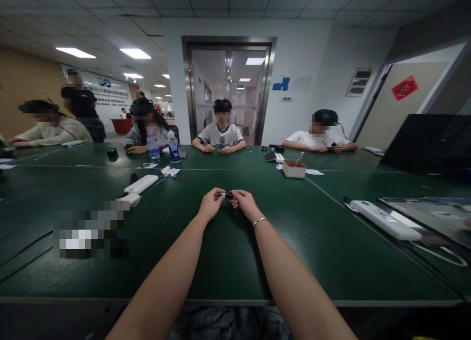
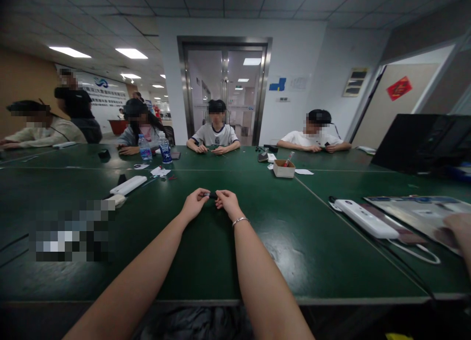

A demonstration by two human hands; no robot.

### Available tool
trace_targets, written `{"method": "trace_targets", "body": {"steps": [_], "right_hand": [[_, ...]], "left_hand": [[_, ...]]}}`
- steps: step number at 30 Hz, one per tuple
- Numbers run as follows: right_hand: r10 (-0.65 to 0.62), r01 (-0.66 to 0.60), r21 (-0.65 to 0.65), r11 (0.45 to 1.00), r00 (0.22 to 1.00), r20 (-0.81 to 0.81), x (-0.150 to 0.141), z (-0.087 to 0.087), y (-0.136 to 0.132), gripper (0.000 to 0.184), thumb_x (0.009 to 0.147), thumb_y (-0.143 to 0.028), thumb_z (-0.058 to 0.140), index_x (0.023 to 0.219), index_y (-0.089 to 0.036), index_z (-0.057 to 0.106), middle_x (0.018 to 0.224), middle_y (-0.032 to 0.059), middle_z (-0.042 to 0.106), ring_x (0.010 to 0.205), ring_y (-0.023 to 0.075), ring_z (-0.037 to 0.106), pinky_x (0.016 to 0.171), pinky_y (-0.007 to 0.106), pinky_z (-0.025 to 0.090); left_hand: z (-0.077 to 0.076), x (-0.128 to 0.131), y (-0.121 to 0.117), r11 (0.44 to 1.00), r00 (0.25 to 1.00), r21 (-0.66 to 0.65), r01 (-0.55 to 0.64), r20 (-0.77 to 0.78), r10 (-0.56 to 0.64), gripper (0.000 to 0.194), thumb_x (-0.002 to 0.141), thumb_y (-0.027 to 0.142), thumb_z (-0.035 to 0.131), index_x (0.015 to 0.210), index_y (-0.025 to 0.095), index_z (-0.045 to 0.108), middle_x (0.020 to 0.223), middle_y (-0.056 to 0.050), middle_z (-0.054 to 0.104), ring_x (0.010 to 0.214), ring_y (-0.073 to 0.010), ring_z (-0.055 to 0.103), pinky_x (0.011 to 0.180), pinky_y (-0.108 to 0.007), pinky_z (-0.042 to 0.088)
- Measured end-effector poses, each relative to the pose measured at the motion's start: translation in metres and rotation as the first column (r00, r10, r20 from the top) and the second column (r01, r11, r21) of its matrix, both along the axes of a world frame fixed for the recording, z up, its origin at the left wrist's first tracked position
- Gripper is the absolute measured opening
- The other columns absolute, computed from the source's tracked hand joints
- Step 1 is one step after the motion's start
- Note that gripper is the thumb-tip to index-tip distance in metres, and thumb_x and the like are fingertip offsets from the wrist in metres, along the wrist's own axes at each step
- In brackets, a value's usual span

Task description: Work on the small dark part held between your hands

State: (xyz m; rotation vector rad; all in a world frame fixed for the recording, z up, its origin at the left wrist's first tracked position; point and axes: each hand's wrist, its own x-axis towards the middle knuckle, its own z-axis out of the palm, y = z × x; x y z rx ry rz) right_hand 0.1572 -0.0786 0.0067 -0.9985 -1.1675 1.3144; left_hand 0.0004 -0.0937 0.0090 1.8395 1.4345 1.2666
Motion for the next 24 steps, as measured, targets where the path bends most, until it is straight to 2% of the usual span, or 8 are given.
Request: {"method": "trace_targets", "body": {"steps": [8, 18, 21, 24], "right_hand": [[0.021, -0.021, 0.023, 1.000, 1.000, 0.018, 0.0049, -0.0043, 0.0044, 0.018, 0.076, -0.017, 0.067, 0.094, -0.012, 0.064, 0.053, -0.0042, 0.056, 0.039, 0.0048, 0.050, 0.039, 0.016, 0.044], [0.053, -0.053, 0.002, 0.999, 0.999, -0.011, 0.0063, -0.0028, 0.0026, 0.018, 0.075, -0.014, 0.068, 0.093, -0.013, 0.065, 0.054, -0.0040, 0.055, 0.043, 0.0059, 0.052, 0.044, 0.018, 0.047], [0.062, -0.062, 0.007, 0.998, 0.998, -0.011, 0.0067, -0.0025, 0.0021, 0.020, 0.075, -0.013, 0.067, 0.095, -0.014, 0.065, 0.055, -0.0042, 0.055, 0.045, 0.0062, 0.053, 0.045, 0.018, 0.048], [0.077, -0.077, 0.012, 0.997, 0.997, -0.014, 0.0068, -0.0014, 0.0012, 0.021, 0.075, -0.012, 0.065, 0.096, -0.014, 0.065, 0.059, -0.0031, 0.057, 0.045, 0.0059, 0.053, 0.045, 0.018, 0.048]], "left_hand": [[-0.0084, -0.0027, 0.0082, 0.998, 0.997, -0.057, 0.029, 0.077, -0.025, 0.020, 0.077, 0.026, 0.060, 0.095, 0.018, 0.066, 0.088, -0.006, 0.068, 0.076, -0.0147, 0.063, 0.072, -0.028, 0.050], [-0.0081, -0.0029, 0.0087, 0.995, 0.996, -0.089, 0.051, 0.080, -0.044, 0.024, 0.079, 0.033, 0.057, 0.093, 0.016, 0.065, 0.082, -0.006, 0.070, 0.074, -0.0144, 0.064, 0.070, -0.026, 0.049], [-0.0067, -0.0042, 0.0079, 0.995, 1.000, -0.099, 0.017, 0.008, -0.016, 0.029, 0.079, 0.043, 0.055, 0.087, 0.017, 0.066, 0.077, -0.005, 0.070, 0.069, -0.0148, 0.063, 0.066, -0.026, 0.046], [-0.0032, -0.0057, 0.0058, 0.992, 0.998, -0.121, -0.025, -0.061, 0.017, 0.043, 0.078, 0.057, 0.048, 0.078, 0.017, 0.066, 0.069, -0.004, 0.068, 0.063, -0.0152, 0.060, 0.061, -0.026, 0.043]]}}
